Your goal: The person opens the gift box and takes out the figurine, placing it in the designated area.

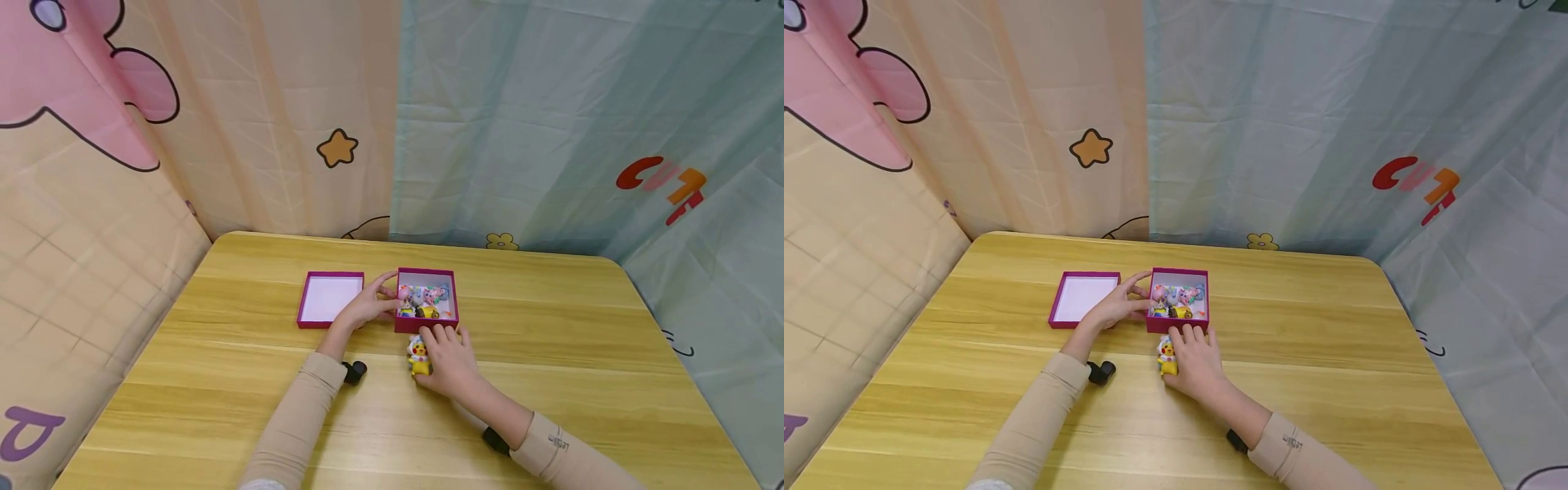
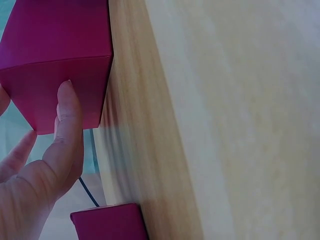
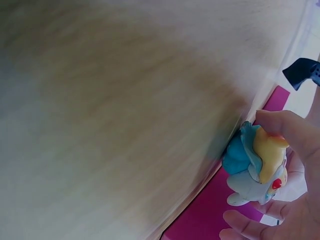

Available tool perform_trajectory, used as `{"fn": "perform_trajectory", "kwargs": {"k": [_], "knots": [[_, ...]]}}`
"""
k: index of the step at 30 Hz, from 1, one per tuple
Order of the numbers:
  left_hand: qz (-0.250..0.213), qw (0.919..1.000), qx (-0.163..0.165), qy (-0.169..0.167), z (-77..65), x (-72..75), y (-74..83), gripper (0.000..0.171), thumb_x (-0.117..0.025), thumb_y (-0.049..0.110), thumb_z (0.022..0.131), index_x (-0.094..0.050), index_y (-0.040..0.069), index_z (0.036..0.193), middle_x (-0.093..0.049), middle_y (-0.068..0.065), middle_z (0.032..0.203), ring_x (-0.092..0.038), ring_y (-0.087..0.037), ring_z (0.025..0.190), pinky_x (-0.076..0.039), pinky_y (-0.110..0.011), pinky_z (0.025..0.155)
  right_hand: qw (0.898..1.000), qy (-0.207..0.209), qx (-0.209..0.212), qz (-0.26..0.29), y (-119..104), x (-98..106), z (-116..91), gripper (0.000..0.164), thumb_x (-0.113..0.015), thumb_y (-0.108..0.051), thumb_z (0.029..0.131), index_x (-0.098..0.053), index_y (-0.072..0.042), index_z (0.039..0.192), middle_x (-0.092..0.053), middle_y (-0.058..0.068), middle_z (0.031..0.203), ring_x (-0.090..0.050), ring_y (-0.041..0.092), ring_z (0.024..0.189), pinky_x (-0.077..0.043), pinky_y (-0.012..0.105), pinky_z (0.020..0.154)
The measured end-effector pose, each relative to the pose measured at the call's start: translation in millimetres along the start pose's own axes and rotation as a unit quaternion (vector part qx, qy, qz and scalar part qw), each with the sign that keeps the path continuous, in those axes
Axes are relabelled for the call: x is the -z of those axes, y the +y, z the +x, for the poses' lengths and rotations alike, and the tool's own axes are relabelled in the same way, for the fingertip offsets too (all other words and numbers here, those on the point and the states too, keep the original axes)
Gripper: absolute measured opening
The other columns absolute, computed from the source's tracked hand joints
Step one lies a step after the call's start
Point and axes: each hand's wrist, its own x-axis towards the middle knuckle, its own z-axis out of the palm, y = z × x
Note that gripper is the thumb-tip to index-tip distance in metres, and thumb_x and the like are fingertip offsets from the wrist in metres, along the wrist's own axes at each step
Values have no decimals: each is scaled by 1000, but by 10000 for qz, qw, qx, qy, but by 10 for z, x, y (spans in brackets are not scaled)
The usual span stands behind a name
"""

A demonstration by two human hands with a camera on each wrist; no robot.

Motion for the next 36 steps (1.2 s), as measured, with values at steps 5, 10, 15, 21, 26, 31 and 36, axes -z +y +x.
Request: {"fn": "perform_trajectory", "kwargs": {"k": [5, 10, 15, 21, 26, 31, 36], "knots": [[-63, 10000, -28, -12, -9, -6, 11, 69, -62, 3, 85, -30, 22, 143, -43, -18, 112, -58, -25, 84, -54, -40, 79, 9999, 120, 76, -44, 2, 6, -10, 81, -75, -56, 62, -45, -11, 122, -50, 9, 105, -45, 27, 99, -31, 54, 95], [-123, 9999, -32, -31, -14, -5, 11, 69, -62, 2, 85, -30, 20, 143, -43, -19, 112, -58, -24, 83, -53, -41, 79, 9998, 155, 98, 66, 15, 10, -23, 82, -74, -57, 62, -44, -11, 122, -50, 8, 106, -45, 27, 99, -30, 54, 95], [-108, 9999, 1, -15, -22, -3, 9, 69, -62, 2, 85, -30, 21, 143, -43, -18, 113, -59, -24, 85, -54, -40, 79, 9992, 219, 41, 326, 47, 52, -25, 84, -75, -59, 60, -44, -13, 124, -49, 6, 108, -45, 26, 101, -30, 55, 94], [-135, 9998, -84, -119, -19, 4, 9, 69, -61, 1, 86, -27, 19, 144, -42, -20, 114, -58, -24, 84, -53, -42, 79, 9973, 435, 42, 590, 109, 189, 4, 82, -75, -57, 63, -46, -13, 125, -50, 7, 112, -46, 27, 104, -30, 53, 92], [-126, 9998, -93, -90, -8, 2, 1, 69, -61, 1, 86, -28, 19, 144, -42, -20, 113, -58, -23, 82, -54, -41, 77, 9940, 687, -119, 841, 206, 276, 88, 77, -74, -52, 67, -48, -11, 126, -52, 11, 114, -47, 30, 107, -31, 52, 91], [-116, 9999, -97, -63, -1, 2, -5, 69, -61, 2, 86, -29, 20, 144, -42, -19, 111, -58, -23, 81, -54, -39, 76, 9927, 737, -246, 928, 312, 319, 203, 70, -72, -47, 73, -47, -12, 128, -51, 14, 116, -45, 32, 110, -30, 54, 93], [-129, 9998, -110, -111, -10, 1, 3, 69, -61, 2, 86, -28, 20, 144, -41, -20, 112, -58, -23, 81, -54, -41, 78, 9925, 789, -221, 904, 406, 309, 325, 60, -68, -41, 79, -48, -11, 127, -51, 13, 118, -45, 32, 110, -29, 54, 93]]}}
